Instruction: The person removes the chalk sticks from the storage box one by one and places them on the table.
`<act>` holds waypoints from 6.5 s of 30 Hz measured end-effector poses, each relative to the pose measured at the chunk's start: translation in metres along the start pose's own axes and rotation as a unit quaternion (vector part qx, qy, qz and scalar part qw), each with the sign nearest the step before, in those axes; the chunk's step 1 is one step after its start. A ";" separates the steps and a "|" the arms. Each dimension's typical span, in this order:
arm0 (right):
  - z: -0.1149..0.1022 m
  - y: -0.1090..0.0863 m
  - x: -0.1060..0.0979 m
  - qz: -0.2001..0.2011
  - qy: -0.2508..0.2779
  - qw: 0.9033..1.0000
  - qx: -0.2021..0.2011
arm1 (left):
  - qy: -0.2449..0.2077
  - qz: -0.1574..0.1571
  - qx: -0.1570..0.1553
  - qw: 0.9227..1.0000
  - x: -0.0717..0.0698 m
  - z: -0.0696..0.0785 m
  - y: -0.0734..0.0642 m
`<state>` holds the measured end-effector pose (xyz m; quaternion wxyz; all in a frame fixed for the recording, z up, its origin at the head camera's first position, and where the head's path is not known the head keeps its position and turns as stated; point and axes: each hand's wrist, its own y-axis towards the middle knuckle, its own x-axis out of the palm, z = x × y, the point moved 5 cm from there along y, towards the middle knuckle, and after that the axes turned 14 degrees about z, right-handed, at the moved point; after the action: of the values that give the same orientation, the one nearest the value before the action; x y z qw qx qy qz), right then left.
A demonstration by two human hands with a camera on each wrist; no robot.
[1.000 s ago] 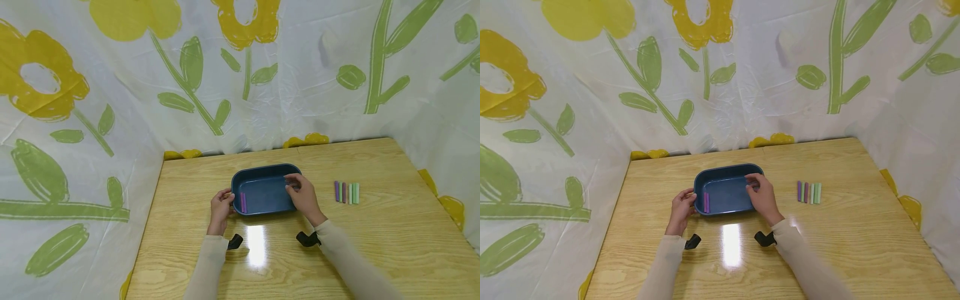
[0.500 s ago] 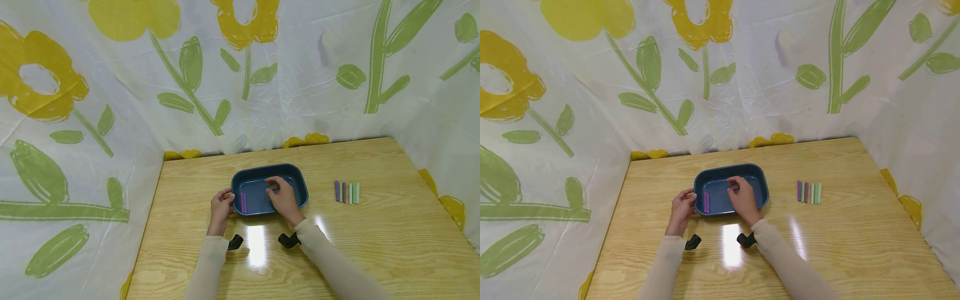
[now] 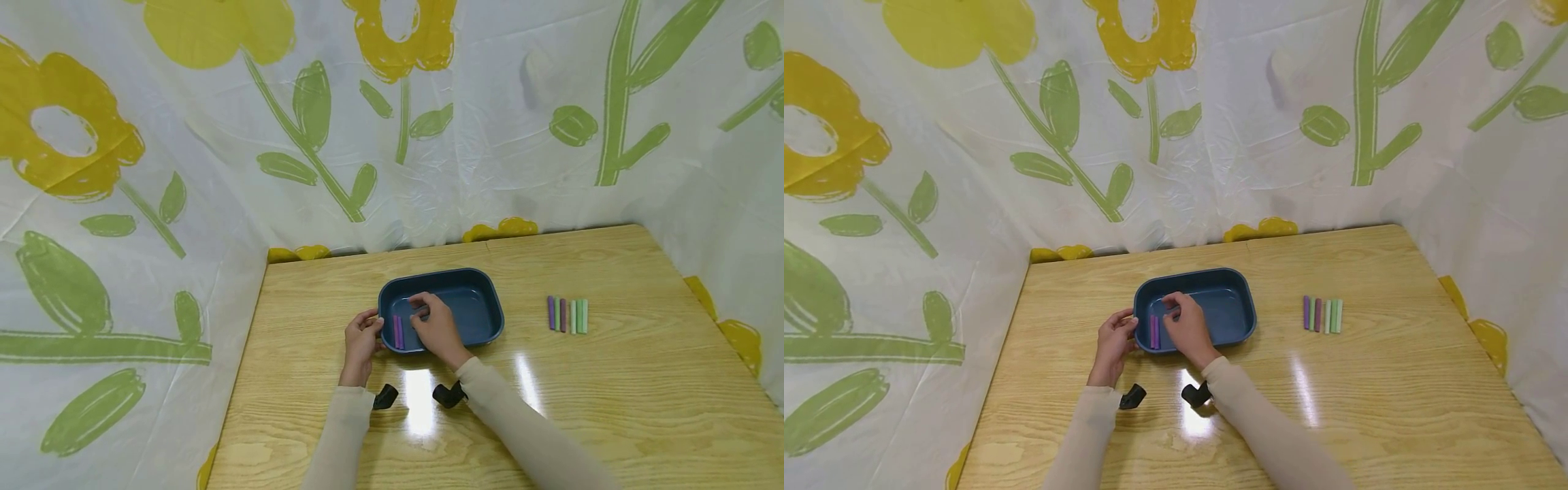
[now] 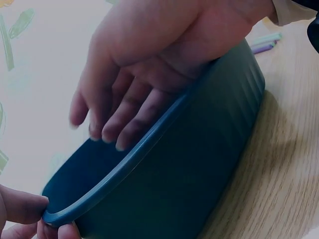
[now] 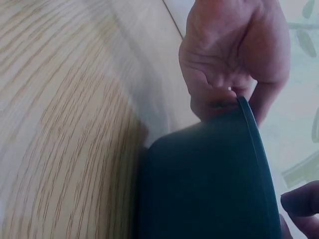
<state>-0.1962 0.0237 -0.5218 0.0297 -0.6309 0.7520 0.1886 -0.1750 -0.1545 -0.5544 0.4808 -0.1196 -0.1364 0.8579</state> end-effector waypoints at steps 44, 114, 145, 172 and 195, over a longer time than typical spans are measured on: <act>0.010 0.004 0.040 -0.139 -0.133 0.981 0.032 | -0.008 -0.005 -0.004 1.000 -0.001 -0.001 0.001; 0.034 0.020 -0.165 0.070 -0.004 0.995 0.073 | -0.003 -0.002 -0.003 1.000 -0.001 0.000 -0.003; 0.112 0.005 -0.299 0.123 -0.135 0.977 0.107 | -0.008 -0.011 0.007 1.000 0.000 0.000 -0.002; 0.135 0.012 -0.304 0.074 -0.204 0.970 0.107 | -0.002 -0.011 0.000 1.000 -0.002 0.000 -0.002; 0.073 0.022 -0.243 0.080 -0.135 0.987 0.017 | -0.007 -0.003 0.003 1.000 -0.001 0.002 -0.004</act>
<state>-0.1820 0.2779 -0.5151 0.1267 -0.5364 0.7924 0.2614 -0.1720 -0.1541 -0.5510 0.4832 -0.1112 -0.1376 0.8575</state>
